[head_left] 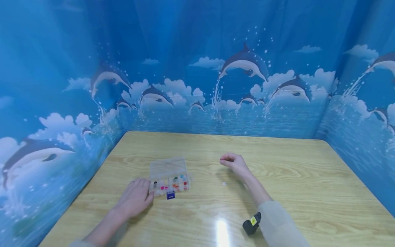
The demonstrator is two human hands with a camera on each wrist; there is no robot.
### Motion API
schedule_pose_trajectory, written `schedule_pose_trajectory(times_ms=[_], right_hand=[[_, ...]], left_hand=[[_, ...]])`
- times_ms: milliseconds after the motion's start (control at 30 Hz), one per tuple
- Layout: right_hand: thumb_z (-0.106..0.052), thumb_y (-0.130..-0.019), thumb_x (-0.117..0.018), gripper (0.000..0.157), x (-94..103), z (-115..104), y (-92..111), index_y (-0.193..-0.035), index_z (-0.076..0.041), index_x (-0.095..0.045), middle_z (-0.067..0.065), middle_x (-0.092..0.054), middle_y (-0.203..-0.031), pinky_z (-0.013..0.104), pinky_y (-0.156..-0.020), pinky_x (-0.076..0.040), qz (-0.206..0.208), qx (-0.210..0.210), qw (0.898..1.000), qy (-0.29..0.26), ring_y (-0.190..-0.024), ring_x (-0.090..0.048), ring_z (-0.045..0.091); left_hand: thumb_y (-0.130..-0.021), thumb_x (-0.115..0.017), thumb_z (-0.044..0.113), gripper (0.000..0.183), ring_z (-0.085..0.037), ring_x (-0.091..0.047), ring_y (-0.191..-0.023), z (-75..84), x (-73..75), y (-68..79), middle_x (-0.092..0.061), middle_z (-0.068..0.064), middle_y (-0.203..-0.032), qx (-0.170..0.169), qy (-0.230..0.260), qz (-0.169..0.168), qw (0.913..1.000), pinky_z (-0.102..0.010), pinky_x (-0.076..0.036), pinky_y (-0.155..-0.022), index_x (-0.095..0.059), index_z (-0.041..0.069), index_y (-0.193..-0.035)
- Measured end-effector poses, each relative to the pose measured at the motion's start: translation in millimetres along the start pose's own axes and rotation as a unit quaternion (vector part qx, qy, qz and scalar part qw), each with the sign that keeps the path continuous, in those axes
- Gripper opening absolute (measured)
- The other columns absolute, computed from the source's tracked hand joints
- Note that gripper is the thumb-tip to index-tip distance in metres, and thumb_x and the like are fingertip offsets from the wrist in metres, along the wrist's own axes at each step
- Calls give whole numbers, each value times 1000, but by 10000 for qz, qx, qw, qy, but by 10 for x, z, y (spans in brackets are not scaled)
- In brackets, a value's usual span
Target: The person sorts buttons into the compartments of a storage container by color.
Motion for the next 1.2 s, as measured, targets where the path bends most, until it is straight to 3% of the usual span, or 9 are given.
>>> schedule_pose_trajectory(times_ms=[467,767,1200], right_hand=[[-11,-86,-64,19,182,188,111,-100,2,-65,5,-62,-93,31,-74,-47,-439,-97,9960,777,-88,-55,19],[-14,-87,-65,19,193,297,205,-99,1,-67,6,-65,-97,33,-77,-48,-1216,136,9890,826,-91,-58,19],[-14,-83,-68,18,142,296,242,-96,-2,-68,4,-64,-93,32,-74,-46,-1628,134,9827,867,-86,-56,17]], left_hand=[[-85,-59,22,22,-26,-50,-83,12,36,-9,-51,-8,-81,-12,-75,16,10000,-44,-43,-82,-54,2,-89],[-85,-60,22,20,-26,-50,-81,23,14,13,-50,-7,-79,-17,-65,35,10000,-43,-43,-80,-52,3,-86],[-85,-60,22,21,-28,-52,-83,12,-9,6,-52,-9,-81,-7,-90,60,9999,-44,-43,-81,-53,2,-88]])
Point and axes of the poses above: each hand's wrist, its own y-axis away from the middle knuckle, its own x-axis out of the back of the hand, z = x × y, the point moved 1 cm from there along -y, towards the middle knuckle
